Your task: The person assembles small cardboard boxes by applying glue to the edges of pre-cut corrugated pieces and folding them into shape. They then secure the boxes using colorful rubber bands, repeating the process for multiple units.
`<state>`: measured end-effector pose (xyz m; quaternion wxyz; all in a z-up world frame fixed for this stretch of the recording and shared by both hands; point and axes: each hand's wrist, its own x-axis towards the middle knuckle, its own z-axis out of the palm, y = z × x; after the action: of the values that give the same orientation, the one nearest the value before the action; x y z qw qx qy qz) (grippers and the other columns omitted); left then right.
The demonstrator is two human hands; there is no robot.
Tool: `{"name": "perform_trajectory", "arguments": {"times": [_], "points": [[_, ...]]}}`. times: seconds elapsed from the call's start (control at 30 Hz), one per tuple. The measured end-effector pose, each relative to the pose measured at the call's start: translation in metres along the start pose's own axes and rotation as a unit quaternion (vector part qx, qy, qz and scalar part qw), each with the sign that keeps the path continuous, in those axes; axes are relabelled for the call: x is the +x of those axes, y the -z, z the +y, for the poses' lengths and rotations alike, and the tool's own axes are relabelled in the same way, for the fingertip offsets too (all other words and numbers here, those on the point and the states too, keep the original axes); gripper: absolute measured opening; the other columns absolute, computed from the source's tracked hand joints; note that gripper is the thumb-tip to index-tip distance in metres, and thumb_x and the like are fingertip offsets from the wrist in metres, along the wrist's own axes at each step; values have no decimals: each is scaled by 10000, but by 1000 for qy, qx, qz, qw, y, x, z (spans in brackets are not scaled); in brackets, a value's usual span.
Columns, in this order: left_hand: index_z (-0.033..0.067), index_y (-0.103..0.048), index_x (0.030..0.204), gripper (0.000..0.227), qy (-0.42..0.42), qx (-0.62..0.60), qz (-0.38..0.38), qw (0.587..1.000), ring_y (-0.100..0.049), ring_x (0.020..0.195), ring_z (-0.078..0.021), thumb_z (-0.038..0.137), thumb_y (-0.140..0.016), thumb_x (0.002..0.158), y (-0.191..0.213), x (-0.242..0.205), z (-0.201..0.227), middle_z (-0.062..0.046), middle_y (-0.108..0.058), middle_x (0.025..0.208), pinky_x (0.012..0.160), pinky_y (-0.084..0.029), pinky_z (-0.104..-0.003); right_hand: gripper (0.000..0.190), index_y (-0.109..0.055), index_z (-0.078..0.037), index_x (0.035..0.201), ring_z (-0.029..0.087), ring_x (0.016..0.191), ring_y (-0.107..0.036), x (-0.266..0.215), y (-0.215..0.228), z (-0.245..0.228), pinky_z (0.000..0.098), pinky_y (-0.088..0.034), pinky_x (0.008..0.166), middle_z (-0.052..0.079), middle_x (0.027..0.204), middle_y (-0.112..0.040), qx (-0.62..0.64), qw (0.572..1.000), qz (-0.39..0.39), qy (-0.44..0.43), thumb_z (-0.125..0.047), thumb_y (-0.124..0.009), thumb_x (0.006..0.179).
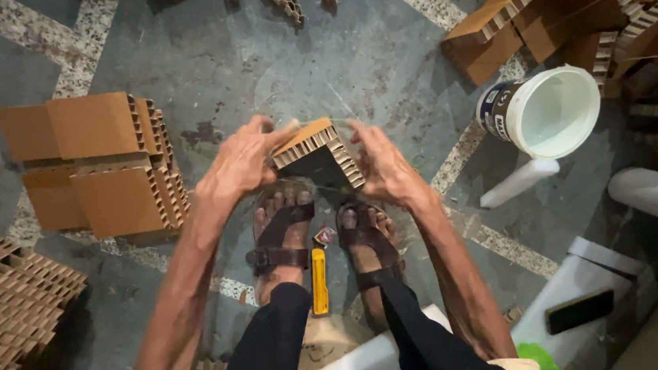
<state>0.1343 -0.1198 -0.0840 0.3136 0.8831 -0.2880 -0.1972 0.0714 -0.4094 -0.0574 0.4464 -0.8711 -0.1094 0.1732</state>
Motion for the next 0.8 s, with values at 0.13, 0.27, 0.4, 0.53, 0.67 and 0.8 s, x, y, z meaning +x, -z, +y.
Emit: {"name": "perform_trajectory", "arguments": {"times": [0.13,0.27,0.4,0.53,0.67,0.8], "points": [[81,-722,1221,451,70,-166,14,983,-709,824,-317,223,-751,795,-30,2,-10,-151,-747,1008,721,-591,-379,916,-472,-72,1480,274,1268,-593,-11,-17,11,385,-517,1067,156,1383,-589,170,982,-28,-73,-322,-898,708],[25,-799,1055,348,203,-246,26,947,-751,691,-203,343,-751,919,-29,-14,42,-103,-812,858,676,-586,-329,847,-465,4,1473,243,1281,-587,-31,-9,13,380,-475,1104,183,1391,-617,291,956,-30,-34,-355,-861,815],[-16,-707,1127,378,160,-376,147,901,-752,836,-189,275,-780,898,-13,-21,97,-129,-793,957,721,-595,-339,579,-666,11,1252,196,1008,-732,-40,-21,-5,337,-601,894,125,1127,-771,204,952,66,-219,-351,-831,830],[-26,-707,1083,339,156,-323,186,915,-784,822,-242,194,-799,842,-5,-25,119,-158,-787,933,705,-605,-358,440,-722,32,1119,176,880,-753,-42,-30,-22,321,-621,775,123,1011,-784,210,928,137,-276,-313,-802,857],[-13,-718,1066,251,204,-292,207,911,-804,824,-274,163,-747,890,-8,-26,126,-181,-786,916,689,-606,-362,423,-674,42,1071,186,808,-739,-43,-36,-37,336,-612,701,134,954,-753,195,904,192,-329,-268,-813,819],[-10,-711,1062,237,217,-293,221,905,-805,808,-274,153,-737,892,-10,-25,129,-179,-782,891,671,-607,-359,358,-732,44,1027,186,780,-748,-36,-36,-39,326,-609,693,124,895,-778,207,919,183,-282,-259,-789,846]]}}
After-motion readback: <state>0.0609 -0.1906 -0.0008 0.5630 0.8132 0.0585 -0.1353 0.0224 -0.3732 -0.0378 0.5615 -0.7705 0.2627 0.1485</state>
